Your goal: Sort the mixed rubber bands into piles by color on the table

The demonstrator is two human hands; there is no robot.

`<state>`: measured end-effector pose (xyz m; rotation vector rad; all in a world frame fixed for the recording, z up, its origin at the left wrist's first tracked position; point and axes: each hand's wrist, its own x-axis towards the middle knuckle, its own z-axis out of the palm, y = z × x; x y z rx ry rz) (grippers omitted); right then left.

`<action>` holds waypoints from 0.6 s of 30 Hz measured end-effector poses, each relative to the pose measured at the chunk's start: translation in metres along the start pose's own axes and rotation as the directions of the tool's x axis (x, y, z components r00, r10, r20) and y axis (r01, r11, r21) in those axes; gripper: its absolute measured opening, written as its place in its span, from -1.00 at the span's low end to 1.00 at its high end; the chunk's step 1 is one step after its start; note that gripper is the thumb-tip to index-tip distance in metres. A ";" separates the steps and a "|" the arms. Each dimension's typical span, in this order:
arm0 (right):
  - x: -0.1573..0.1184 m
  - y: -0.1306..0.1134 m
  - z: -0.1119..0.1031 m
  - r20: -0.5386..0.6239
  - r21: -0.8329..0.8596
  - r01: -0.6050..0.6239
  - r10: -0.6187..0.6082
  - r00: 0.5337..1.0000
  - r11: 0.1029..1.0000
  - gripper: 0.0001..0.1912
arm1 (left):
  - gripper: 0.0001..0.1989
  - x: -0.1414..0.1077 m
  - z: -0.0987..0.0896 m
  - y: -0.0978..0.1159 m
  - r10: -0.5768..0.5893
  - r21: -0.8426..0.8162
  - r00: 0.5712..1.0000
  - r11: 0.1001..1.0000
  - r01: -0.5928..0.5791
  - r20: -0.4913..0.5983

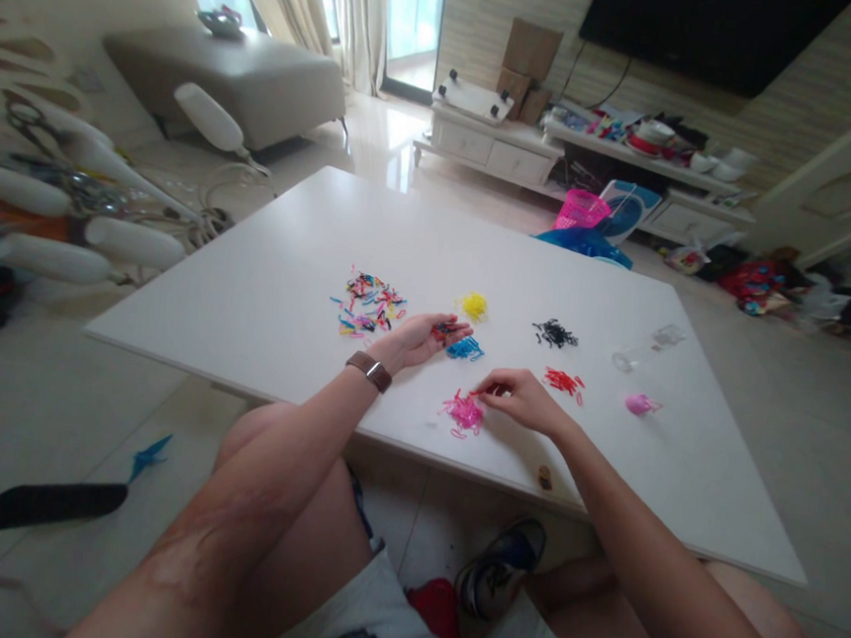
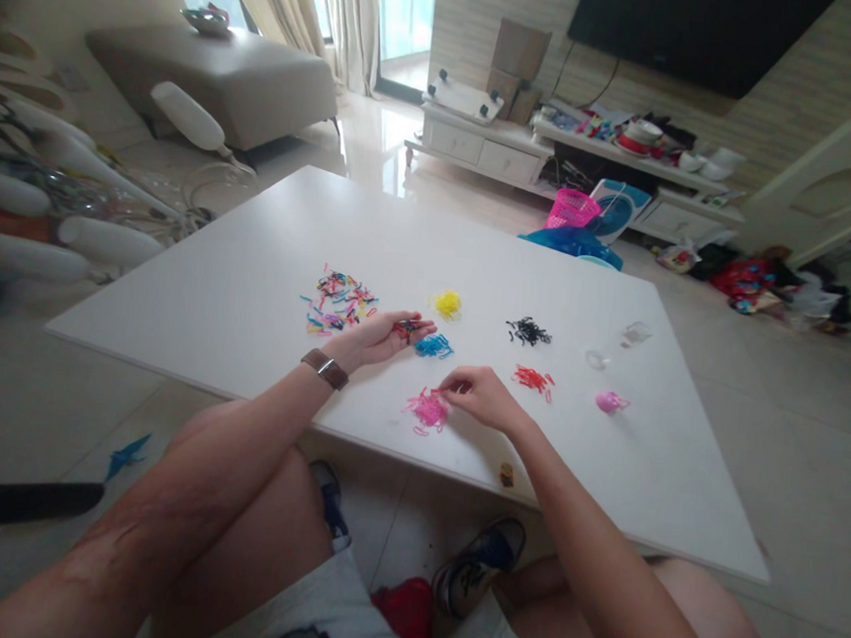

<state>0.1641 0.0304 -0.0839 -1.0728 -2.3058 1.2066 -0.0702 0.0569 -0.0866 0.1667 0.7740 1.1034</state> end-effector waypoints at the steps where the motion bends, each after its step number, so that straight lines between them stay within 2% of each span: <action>1: -0.001 0.002 0.000 -0.006 0.011 -0.015 0.015 1.000 1.000 -0.80 | -0.87 0.000 0.000 0.000 0.000 0.000 1.000 1.000 0.000 -0.001; 6: -0.003 0.007 0.004 -0.029 0.113 -0.074 0.078 0.997 0.991 -0.76 | -0.88 -0.001 0.001 0.000 0.008 0.022 1.000 1.000 -0.008 0.004; 10: -0.008 0.016 -0.002 -0.109 0.127 -0.113 0.127 0.986 0.985 -0.74 | -0.89 0.001 -0.001 -0.001 0.016 0.027 1.000 1.000 -0.016 -0.004; 12: -0.013 0.027 -0.015 -0.247 0.024 -0.159 0.160 0.956 0.987 -0.78 | -0.89 0.002 -0.002 -0.001 0.011 0.021 1.000 1.000 -0.011 -0.007; 15: -0.024 0.048 -0.043 -0.469 -0.286 -0.264 0.106 0.877 0.921 -0.85 | -0.89 0.004 -0.003 -0.001 0.006 0.012 1.000 1.000 -0.006 0.004; 18: -0.035 0.060 -0.061 -0.517 -0.538 -0.335 0.010 0.856 0.773 -0.88 | -0.89 0.005 -0.004 -0.001 0.013 0.013 1.000 1.000 -0.013 0.013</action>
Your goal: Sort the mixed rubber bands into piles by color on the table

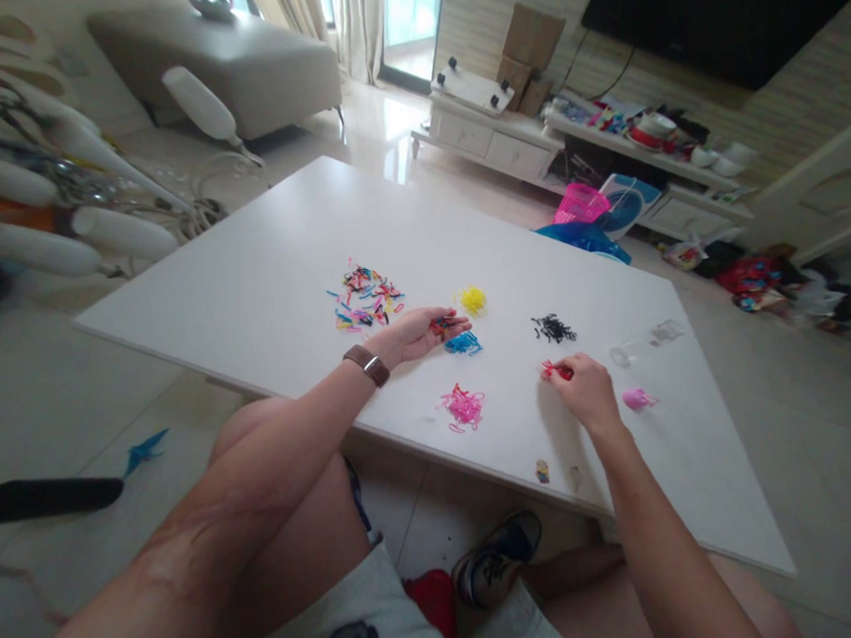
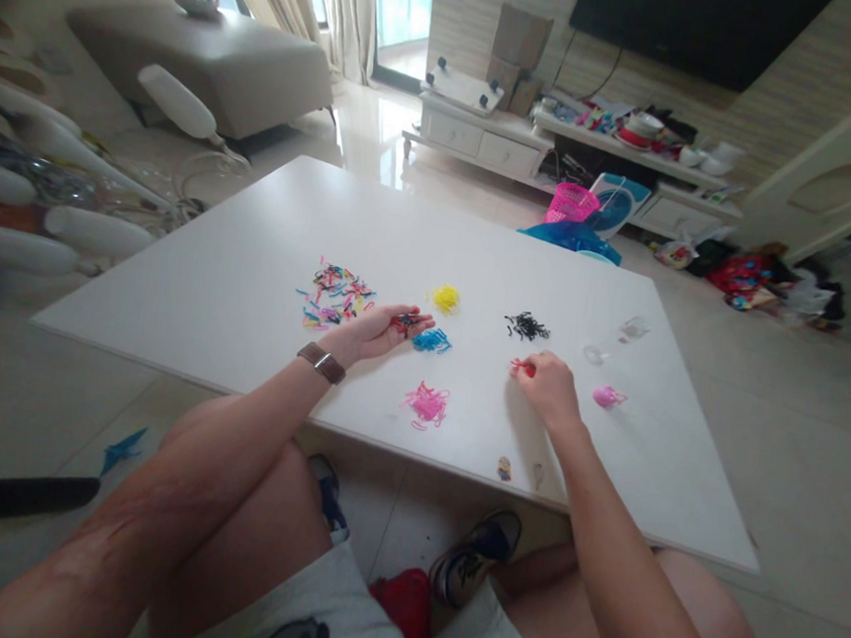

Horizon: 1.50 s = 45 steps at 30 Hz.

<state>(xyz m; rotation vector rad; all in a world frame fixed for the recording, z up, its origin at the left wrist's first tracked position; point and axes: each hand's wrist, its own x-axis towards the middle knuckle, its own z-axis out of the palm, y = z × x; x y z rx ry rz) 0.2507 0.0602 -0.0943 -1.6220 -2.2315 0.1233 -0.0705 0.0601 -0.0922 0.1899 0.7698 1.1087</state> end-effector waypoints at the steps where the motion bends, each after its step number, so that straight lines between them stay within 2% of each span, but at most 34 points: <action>1: -0.001 0.000 -0.001 -0.015 -0.052 0.026 -0.027 1.000 0.998 -0.88 | -0.89 0.000 0.000 0.000 0.001 0.004 1.000 1.000 -0.001 0.001; 3: -0.004 -0.010 -0.001 -0.031 -0.082 0.083 -0.086 0.996 0.993 -0.89 | -0.89 0.000 0.000 0.000 0.003 0.014 1.000 1.000 -0.003 -0.003; 5: -0.007 -0.032 0.002 0.003 -0.018 0.138 -0.138 0.990 0.990 -0.88 | -0.89 -0.001 0.001 0.000 0.007 0.023 1.000 1.000 -0.006 -0.014; 7: -0.010 -0.059 0.008 0.104 0.135 0.177 -0.191 0.976 0.975 -0.88 | -0.88 -0.003 0.002 0.000 0.009 0.032 1.000 0.999 -0.008 -0.027; 10: -0.012 -0.091 0.017 0.288 0.395 0.175 -0.303 0.909 0.902 -0.89 | -0.88 -0.005 0.005 0.000 0.015 0.044 0.999 0.999 -0.013 -0.041; 13: -0.013 -0.106 0.024 0.372 0.481 0.118 -0.324 0.870 0.869 -0.88 | -0.86 -0.007 0.007 0.000 0.025 0.051 0.999 0.998 -0.023 -0.045; 26: -0.006 -0.112 0.032 0.443 0.512 0.050 -0.314 0.840 0.857 -0.85 | -0.84 -0.010 0.009 0.001 0.066 0.100 0.997 0.993 -0.063 -0.028; 33: -0.001 -0.109 0.032 0.414 0.517 0.014 -0.264 0.871 0.856 -0.90 | -0.82 -0.006 0.004 0.001 0.067 0.100 0.998 0.993 -0.066 0.001; 36: 0.006 -0.110 0.037 0.411 0.513 0.032 -0.278 0.868 0.858 -0.83 | -0.84 -0.005 0.003 0.001 0.068 0.097 0.998 0.993 -0.068 0.009; 38: 0.012 -0.112 0.042 0.426 0.509 0.059 -0.311 0.850 0.859 -0.79 | -0.84 -0.006 0.003 0.000 0.073 0.094 0.997 0.993 -0.073 0.009; 42: 0.020 -0.117 0.046 0.474 0.507 0.140 -0.412 0.778 0.850 -0.78 | -0.84 -0.009 0.007 0.000 0.071 0.084 0.997 0.994 -0.070 -0.013; 45: 0.023 -0.119 0.043 0.479 0.496 0.198 -0.457 0.750 0.845 -0.78 | -0.85 -0.011 0.010 0.001 0.068 0.079 0.997 0.995 -0.066 -0.024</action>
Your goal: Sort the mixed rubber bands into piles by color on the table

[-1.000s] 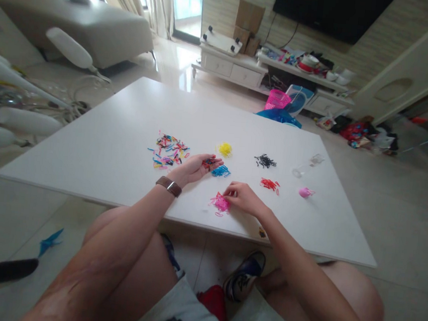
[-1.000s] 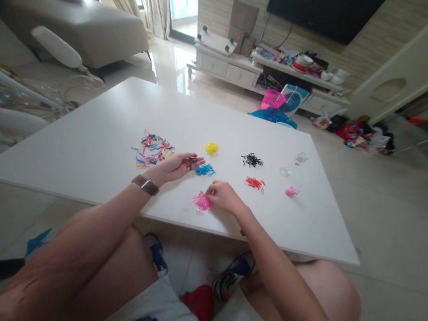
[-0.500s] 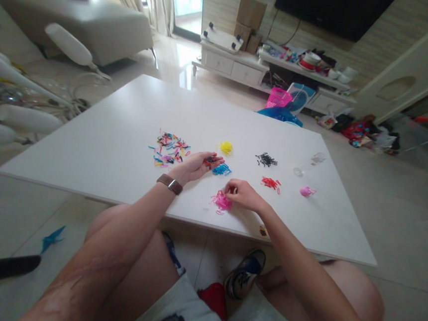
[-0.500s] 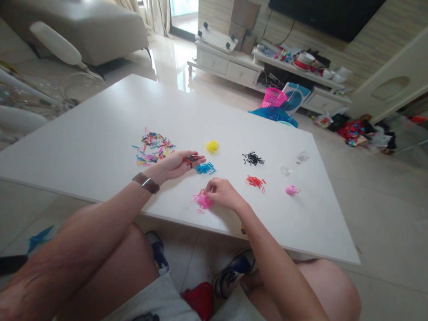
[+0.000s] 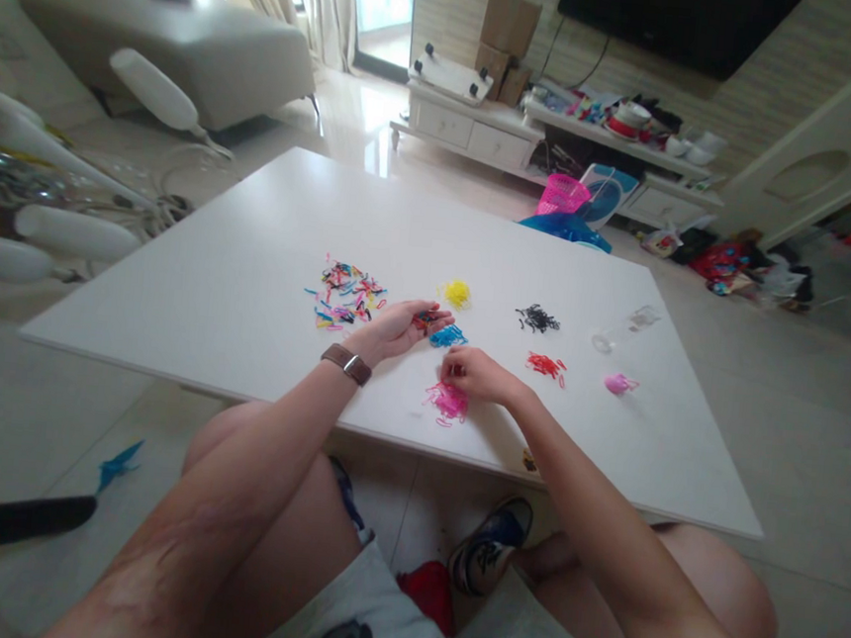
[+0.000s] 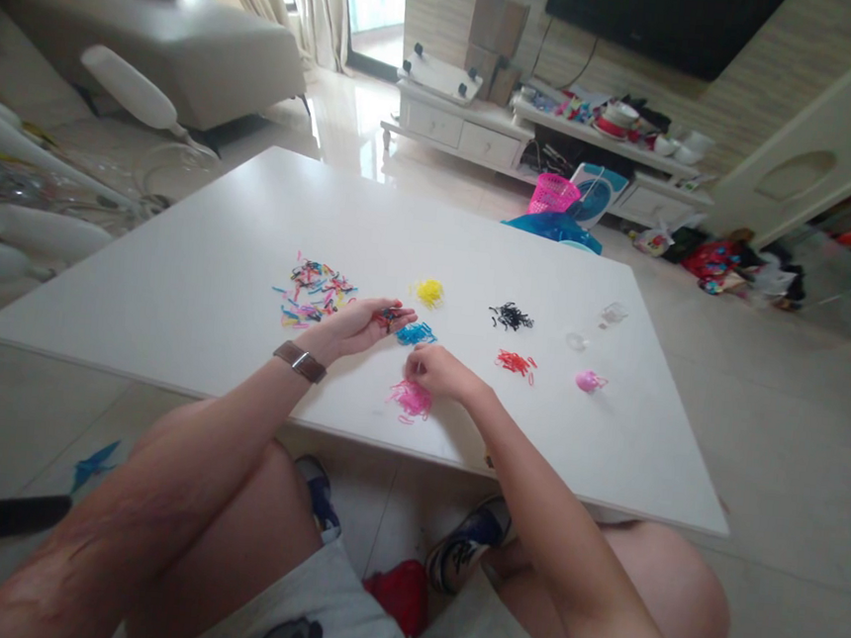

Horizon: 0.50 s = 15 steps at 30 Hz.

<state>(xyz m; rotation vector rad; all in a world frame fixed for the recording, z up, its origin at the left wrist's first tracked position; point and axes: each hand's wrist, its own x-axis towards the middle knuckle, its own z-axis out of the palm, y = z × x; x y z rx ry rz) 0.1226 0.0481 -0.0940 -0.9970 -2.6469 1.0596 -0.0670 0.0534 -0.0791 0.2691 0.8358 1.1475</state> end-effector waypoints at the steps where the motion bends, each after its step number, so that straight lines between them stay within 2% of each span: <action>1: -0.001 -0.001 -0.001 0.007 -0.004 0.008 -0.007 1.000 1.000 -0.78 | -0.85 -0.001 0.001 0.000 0.001 -0.002 1.000 1.000 -0.001 -0.002; 9: -0.013 -0.012 -0.015 -0.019 0.045 0.066 -0.065 0.998 0.997 -0.82 | -0.82 -0.001 0.000 0.001 0.005 0.016 1.000 1.000 -0.005 0.010; 15: -0.024 -0.029 -0.019 -0.033 -0.084 0.181 -0.184 0.982 0.980 -0.82 | -0.82 0.001 -0.002 -0.001 0.008 0.032 1.000 0.999 -0.009 0.019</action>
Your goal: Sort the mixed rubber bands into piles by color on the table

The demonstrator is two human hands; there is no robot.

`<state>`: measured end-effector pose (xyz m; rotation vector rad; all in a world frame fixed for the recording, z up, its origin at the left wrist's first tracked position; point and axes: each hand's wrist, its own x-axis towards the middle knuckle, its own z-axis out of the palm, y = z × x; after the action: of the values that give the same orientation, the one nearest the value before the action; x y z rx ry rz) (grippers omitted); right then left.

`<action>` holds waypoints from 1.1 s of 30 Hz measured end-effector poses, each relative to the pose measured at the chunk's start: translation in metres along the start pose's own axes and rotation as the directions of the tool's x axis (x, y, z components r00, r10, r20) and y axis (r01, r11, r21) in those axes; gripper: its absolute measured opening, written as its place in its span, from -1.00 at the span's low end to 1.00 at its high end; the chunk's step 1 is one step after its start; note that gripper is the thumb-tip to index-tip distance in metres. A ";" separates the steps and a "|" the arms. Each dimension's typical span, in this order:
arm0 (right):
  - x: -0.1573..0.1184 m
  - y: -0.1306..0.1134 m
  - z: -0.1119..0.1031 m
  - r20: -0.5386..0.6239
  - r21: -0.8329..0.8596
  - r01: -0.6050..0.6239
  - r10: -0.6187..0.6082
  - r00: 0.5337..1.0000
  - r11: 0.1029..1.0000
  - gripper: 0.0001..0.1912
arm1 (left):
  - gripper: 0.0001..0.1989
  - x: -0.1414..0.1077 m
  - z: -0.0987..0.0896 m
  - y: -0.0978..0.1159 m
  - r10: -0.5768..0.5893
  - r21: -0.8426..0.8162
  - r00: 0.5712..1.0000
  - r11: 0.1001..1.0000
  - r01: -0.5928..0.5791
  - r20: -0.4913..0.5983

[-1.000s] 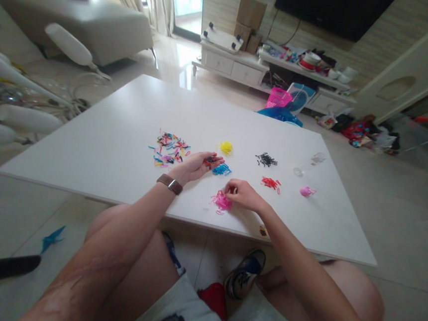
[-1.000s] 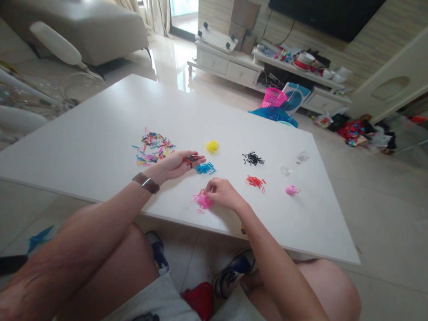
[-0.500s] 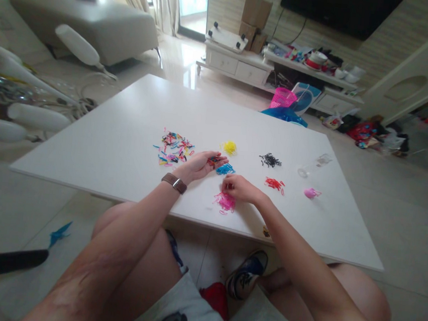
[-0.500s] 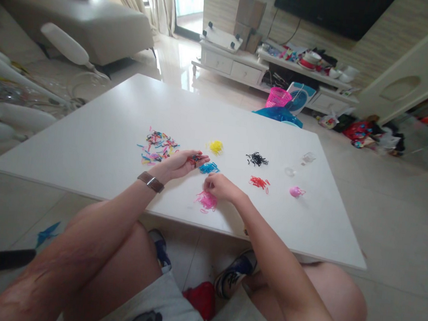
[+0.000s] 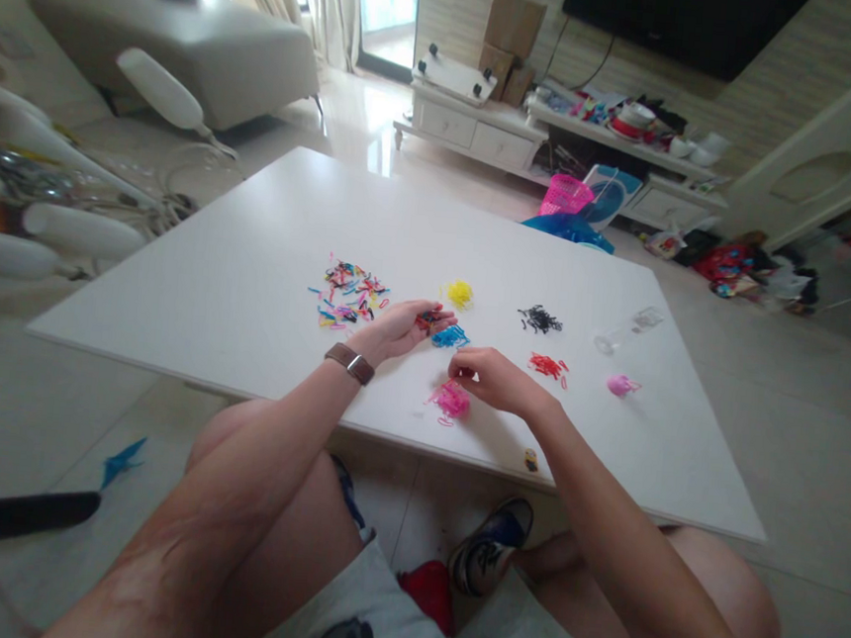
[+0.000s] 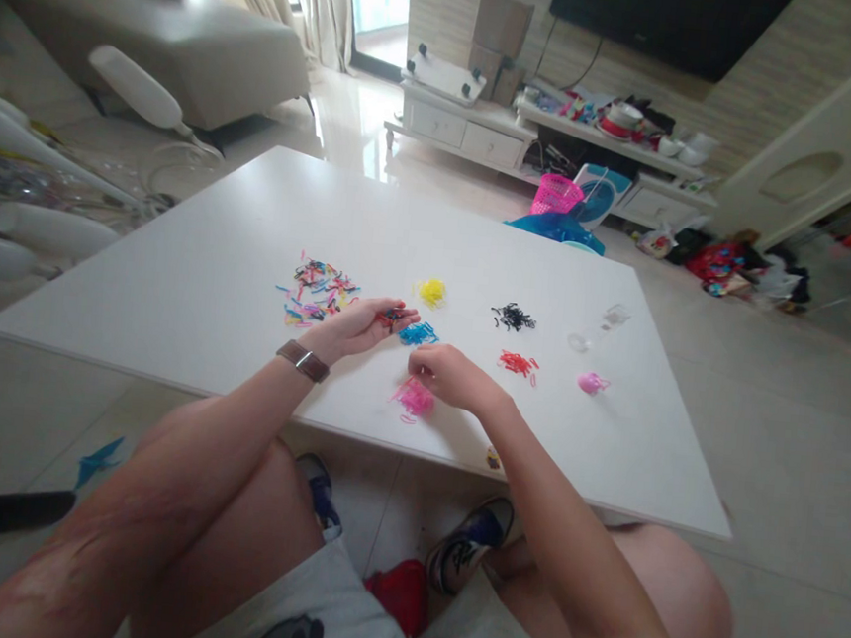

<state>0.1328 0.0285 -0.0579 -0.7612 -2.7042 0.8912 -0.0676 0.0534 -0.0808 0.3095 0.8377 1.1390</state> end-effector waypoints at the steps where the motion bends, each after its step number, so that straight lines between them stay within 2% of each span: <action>1: -0.002 -0.002 -0.001 -0.007 -0.022 0.016 -0.017 1.000 1.000 -0.82 | -0.82 0.001 -0.001 0.000 -0.001 0.000 1.000 1.000 0.001 0.001; 3: -0.009 -0.002 -0.003 -0.041 -0.048 0.012 -0.014 0.999 0.999 -0.82 | -0.83 0.002 -0.002 -0.001 -0.003 -0.002 1.000 1.000 0.003 0.000; 6: -0.026 0.015 -0.011 -0.185 -0.081 -0.117 0.101 0.977 0.990 -0.86 | -0.86 0.005 -0.005 -0.002 -0.008 -0.014 1.000 1.000 0.009 0.005; 10: -0.063 0.064 -0.027 -0.409 -0.174 -0.399 0.303 0.861 0.900 -0.94 | -0.88 0.008 -0.006 -0.006 -0.029 -0.032 0.999 0.999 0.030 0.020; 13: -0.087 0.096 -0.035 -0.459 -0.238 -0.524 0.380 0.803 0.818 -0.91 | -0.86 0.010 -0.006 -0.011 -0.052 -0.029 0.998 0.998 0.053 0.030; 15: -0.095 0.104 -0.036 -0.488 -0.287 -0.554 0.378 0.786 0.781 -0.86 | -0.84 0.011 -0.006 -0.015 -0.061 -0.020 0.997 0.998 0.062 0.043; 17: -0.092 0.099 -0.034 -0.523 -0.309 -0.546 0.341 0.781 0.779 -0.85 | -0.84 0.011 -0.006 -0.018 -0.063 -0.007 0.996 0.998 0.064 0.065; 19: -0.081 0.084 -0.029 -0.533 -0.281 -0.497 0.297 0.792 0.821 -0.87 | -0.85 0.010 -0.006 -0.021 -0.058 0.015 0.994 0.998 0.057 0.094; 22: -0.053 0.050 -0.018 -0.513 -0.186 -0.371 0.231 0.826 0.910 -0.91 | -0.85 0.007 -0.005 -0.026 -0.051 0.055 0.990 0.997 0.045 0.131; 26: -0.016 0.016 0.000 -0.514 -0.100 -0.206 0.126 0.849 0.973 -0.93 | -0.81 0.003 -0.001 -0.032 -0.063 0.097 0.983 0.994 0.047 0.174; 29: 0.002 0.007 0.010 -0.485 -0.104 -0.115 0.050 0.873 0.988 -0.91 | -0.80 0.002 0.000 -0.036 -0.057 0.126 0.977 0.992 0.031 0.207; 33: 0.011 0.007 0.014 -0.474 -0.106 -0.104 0.042 0.879 0.989 -0.88 | -0.85 0.002 0.001 -0.039 -0.039 0.107 0.976 0.994 0.016 0.214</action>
<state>0.1217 0.0314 -0.0732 -0.9680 -2.3222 0.4634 -0.0398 0.0390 -0.1047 0.4985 0.7086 1.0169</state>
